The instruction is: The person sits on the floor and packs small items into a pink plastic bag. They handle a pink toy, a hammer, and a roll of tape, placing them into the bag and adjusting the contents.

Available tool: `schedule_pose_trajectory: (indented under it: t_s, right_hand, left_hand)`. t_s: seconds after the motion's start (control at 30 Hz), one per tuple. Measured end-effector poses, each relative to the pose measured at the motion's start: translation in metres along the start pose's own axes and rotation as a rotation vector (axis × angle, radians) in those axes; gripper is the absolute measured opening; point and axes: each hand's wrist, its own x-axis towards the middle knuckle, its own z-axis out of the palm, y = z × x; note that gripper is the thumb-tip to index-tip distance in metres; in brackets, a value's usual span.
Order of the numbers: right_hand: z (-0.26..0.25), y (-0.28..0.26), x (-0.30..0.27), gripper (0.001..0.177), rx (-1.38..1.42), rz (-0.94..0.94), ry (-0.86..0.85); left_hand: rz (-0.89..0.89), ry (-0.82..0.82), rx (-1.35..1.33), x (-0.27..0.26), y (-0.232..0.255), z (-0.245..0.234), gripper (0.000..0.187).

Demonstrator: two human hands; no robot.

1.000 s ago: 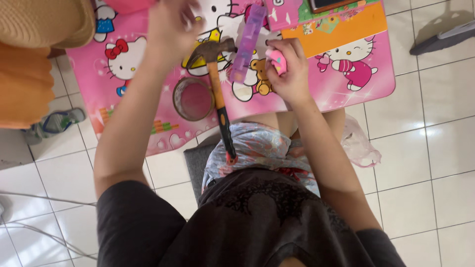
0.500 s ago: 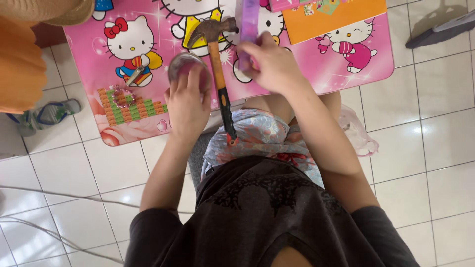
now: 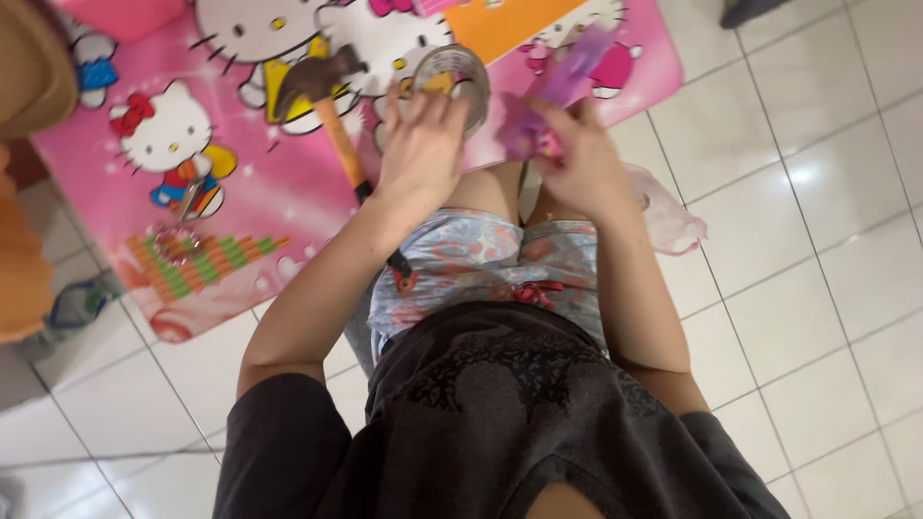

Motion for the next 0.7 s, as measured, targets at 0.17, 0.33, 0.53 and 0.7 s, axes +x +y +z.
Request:
schedule_pose_trajectory:
  t_s: [0.17,0.33,0.53,0.7]
  right_hand:
    - [0.001,0.014,-0.013,0.077,-0.03,-0.007,0.101]
    - [-0.001,0.035,-0.006,0.079,-0.162,-0.044,0.302]
    - [0.009,0.035,0.003,0.059,-0.385,-0.111,0.284]
    - [0.002,0.035,0.004,0.061,-0.561,-0.125,0.186]
  left_hand:
    - [-0.003,-0.013,-0.257,0.005,0.027,0.006,0.049]
    - [0.092,-0.062,-0.157,0.005,0.045,0.04,0.054]
    - [0.146,-0.009,0.006,-0.006,0.038,0.061,0.05]
    - [0.168,0.018,0.109,-0.017,0.038,0.063,0.04]
